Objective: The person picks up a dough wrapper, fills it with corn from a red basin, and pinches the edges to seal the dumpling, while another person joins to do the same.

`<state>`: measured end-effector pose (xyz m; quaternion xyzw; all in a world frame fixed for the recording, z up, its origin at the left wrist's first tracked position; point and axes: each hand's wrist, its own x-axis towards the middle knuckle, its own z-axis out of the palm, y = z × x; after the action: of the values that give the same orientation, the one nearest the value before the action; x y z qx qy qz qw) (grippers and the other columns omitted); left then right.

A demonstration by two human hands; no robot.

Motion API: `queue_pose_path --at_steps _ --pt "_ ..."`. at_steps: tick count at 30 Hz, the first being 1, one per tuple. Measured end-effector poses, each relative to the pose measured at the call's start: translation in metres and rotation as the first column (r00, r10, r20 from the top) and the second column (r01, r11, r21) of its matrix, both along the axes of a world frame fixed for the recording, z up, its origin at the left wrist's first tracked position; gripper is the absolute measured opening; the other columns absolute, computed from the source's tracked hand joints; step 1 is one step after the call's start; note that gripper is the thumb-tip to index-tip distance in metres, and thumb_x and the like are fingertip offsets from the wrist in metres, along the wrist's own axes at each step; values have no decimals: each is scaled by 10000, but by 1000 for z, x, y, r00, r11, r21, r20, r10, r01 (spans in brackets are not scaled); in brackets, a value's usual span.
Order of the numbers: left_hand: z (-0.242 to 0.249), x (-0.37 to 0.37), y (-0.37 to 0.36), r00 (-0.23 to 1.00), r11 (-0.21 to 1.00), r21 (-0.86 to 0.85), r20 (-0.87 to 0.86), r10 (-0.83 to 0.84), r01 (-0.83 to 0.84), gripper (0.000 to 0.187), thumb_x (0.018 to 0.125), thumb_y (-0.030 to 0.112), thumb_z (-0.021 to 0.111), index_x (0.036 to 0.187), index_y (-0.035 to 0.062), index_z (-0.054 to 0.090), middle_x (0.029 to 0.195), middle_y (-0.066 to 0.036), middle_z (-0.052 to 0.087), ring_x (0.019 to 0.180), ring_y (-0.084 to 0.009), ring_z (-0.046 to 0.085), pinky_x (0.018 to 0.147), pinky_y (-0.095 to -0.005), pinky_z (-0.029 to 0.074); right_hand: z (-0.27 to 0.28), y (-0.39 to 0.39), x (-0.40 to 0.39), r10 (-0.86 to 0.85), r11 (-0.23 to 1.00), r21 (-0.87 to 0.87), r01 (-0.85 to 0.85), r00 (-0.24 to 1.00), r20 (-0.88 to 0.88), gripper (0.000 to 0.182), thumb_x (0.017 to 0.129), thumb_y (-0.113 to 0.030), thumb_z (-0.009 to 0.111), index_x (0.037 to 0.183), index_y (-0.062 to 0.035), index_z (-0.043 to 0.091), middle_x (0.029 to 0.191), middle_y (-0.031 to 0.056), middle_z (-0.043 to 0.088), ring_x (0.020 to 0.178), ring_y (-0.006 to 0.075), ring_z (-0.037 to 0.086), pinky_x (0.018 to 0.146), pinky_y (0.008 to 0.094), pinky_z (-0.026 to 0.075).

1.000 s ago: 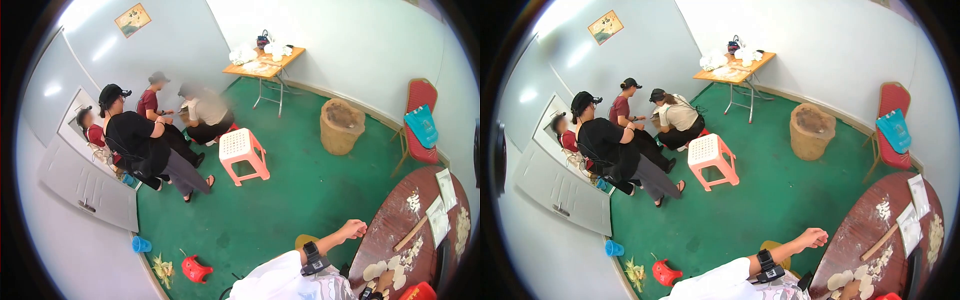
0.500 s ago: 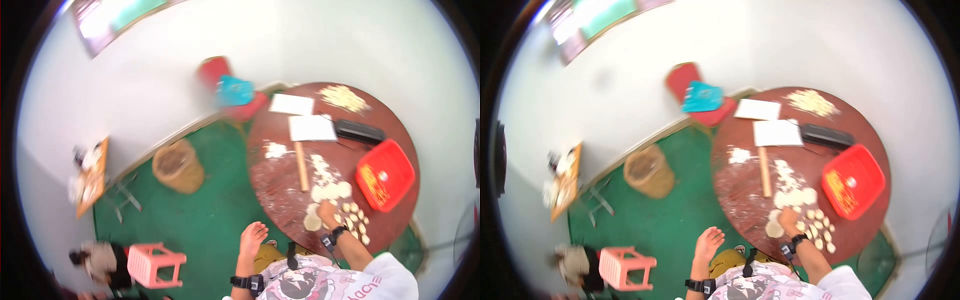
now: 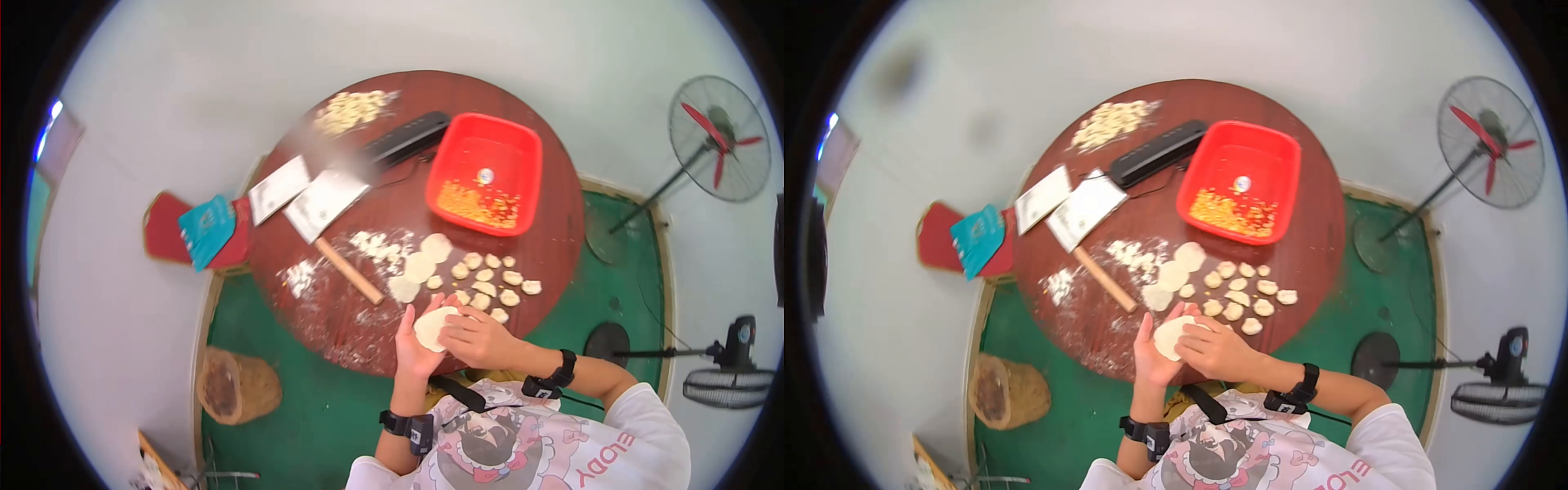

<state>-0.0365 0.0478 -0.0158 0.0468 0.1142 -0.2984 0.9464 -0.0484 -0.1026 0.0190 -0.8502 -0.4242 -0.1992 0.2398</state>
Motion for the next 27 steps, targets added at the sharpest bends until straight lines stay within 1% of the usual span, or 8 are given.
queue_pose_path --at_steps 3,6,8,9,14,16,22,27 --pt "-10 21 -24 980 981 -72 -62 -187 182 486 892 277 329 1250 -51 302 1238 -167 406 1120 -278 420 954 -392 338 2 -31 -8 -95 994 -56 92 995 -43 256 665 -122 614 910 -60 568 1022 75 548 995 214 506 879 385 360" --pt "-30 32 -42 930 939 -201 -187 -317 279 412 879 181 322 1228 -38 336 1203 -160 444 1093 -287 449 930 -407 366 7 -60 -9 -183 981 43 190 975 -123 240 691 -155 622 910 -71 571 1017 68 554 997 205 504 888 393 350" --pt "-34 33 -52 939 962 3 -218 -265 272 377 870 168 333 1194 -20 378 1188 -163 456 1098 -298 443 925 -455 358 4 -85 3 -225 971 36 235 959 -175 244 713 -184 621 922 -68 577 1011 76 564 977 219 520 869 396 364" --pt "-30 34 -52 930 958 -85 -228 -288 275 372 838 105 405 1196 9 382 1231 -185 412 1139 -331 401 957 -517 298 -2 -99 13 -311 942 39 333 911 -271 247 714 -179 616 926 -57 578 997 88 570 952 241 532 841 392 384" --pt "-26 31 -52 944 982 21 -281 -174 187 359 842 108 421 1191 29 391 1227 -166 420 1134 -322 414 929 -499 351 -41 -167 105 -362 837 21 546 582 -728 213 723 -160 575 873 -10 596 848 170 593 770 279 587 665 355 464" --pt "-28 30 -50 969 997 -8 -236 -71 71 361 851 120 419 1199 29 388 1213 -157 433 1117 -309 438 906 -458 391 -54 -179 152 -364 825 -29 564 492 -791 226 715 -180 571 860 -11 605 827 180 597 743 265 596 653 345 468" --pt "-9 18 -58 955 968 204 -227 192 -146 382 847 140 439 1207 25 384 1184 -164 459 1106 -310 446 910 -426 400 -131 -166 259 -407 911 -361 202 587 -700 410 710 -227 612 1043 2 539 1028 190 562 931 296 558 783 367 454" --pt "-11 12 -60 919 922 287 -221 327 -259 398 843 162 455 1207 21 376 1188 -177 450 1120 -320 428 922 -430 390 -152 -134 279 -451 849 -528 -12 505 -736 470 678 -157 610 1102 1 484 1069 235 518 938 328 547 777 380 459"
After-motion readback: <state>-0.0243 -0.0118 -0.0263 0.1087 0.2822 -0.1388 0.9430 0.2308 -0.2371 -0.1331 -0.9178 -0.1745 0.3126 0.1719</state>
